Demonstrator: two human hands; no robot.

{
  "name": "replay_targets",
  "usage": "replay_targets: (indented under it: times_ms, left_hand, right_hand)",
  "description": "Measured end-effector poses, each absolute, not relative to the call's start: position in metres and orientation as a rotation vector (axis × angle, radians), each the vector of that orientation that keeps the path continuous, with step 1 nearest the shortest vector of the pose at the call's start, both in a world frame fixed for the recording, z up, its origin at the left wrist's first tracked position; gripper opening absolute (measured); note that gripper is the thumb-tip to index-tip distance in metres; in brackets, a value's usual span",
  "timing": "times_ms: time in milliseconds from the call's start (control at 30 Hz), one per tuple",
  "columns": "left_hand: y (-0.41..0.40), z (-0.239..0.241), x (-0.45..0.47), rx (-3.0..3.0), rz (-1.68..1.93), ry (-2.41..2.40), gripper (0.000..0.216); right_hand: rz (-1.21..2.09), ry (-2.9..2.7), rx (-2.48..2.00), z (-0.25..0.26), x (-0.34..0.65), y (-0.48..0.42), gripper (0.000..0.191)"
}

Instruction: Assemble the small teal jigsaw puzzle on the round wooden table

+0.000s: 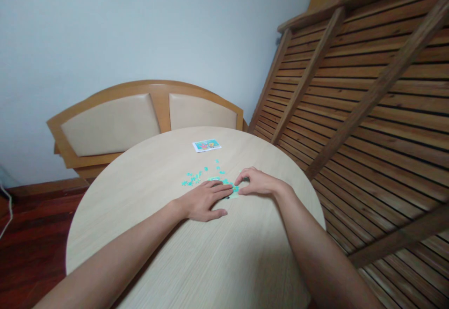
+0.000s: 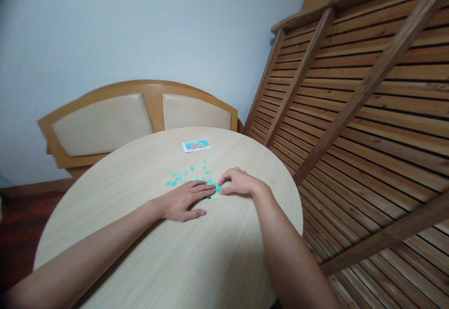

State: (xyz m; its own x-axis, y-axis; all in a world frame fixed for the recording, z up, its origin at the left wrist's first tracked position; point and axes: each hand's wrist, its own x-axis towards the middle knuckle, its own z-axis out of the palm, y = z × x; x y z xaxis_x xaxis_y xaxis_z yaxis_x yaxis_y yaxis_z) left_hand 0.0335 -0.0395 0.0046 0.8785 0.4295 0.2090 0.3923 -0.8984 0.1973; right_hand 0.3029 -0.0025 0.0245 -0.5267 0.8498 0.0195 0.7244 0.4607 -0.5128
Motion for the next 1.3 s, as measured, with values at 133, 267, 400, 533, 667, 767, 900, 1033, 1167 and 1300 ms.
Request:
replay_targets:
  times_ms: [133, 267, 400, 533, 667, 767, 900, 1033, 1167, 1300]
  left_hand:
    - [-0.042, 0.005, 0.040, 2.903, 0.375, 0.677, 0.063]
    - [-0.047, 0.009, 0.047, 2.905, 0.393, 0.730, 0.062]
    - [-0.050, 0.011, 0.049, 2.916, 0.413, 0.745, 0.062]
    - [-0.050, 0.010, 0.047, 2.917, 0.407, 0.748, 0.062]
    - [-0.049, 0.009, 0.046, 2.902, 0.412, 0.738, 0.057]
    - [-0.047, 0.009, 0.045, 2.895, 0.419, 0.724, 0.055]
    - [-0.046, 0.007, 0.045, 2.893, 0.432, 0.706, 0.054]
    - [-0.046, 0.008, 0.046, 2.902, 0.475, 0.706, 0.047]
    - [-0.044, 0.009, 0.049, 2.804, 0.628, 0.942, 0.032]
    - [-0.036, 0.008, 0.047, 2.574, 0.765, 1.209, 0.023]
  right_hand:
    - [0.636, -2.437, -1.365, 0.024, 0.301, -0.002, 0.027]
    - [0.621, -2.434, -1.401, 0.026, 0.298, -0.004, 0.029]
    - [0.583, -2.414, -1.463, 0.028, 0.296, -0.006, 0.030]
    - [0.847, -2.350, -1.347, 0.026, 0.296, -0.005, 0.024]
    - [1.076, -2.245, -1.199, 0.024, 0.295, -0.004, 0.028]
    - [1.079, -2.231, -1.128, 0.023, 0.294, -0.002, 0.030]
    - [1.047, -2.152, -1.172, 0.018, 0.294, 0.003, 0.030]
    - [1.113, -2.021, -1.196, 0.014, 0.293, 0.005, 0.034]
    - [1.177, -1.970, -1.163, 0.014, 0.288, 0.003, 0.037]
    - [1.197, -1.981, -1.089, 0.013, 0.277, 0.001, 0.038]
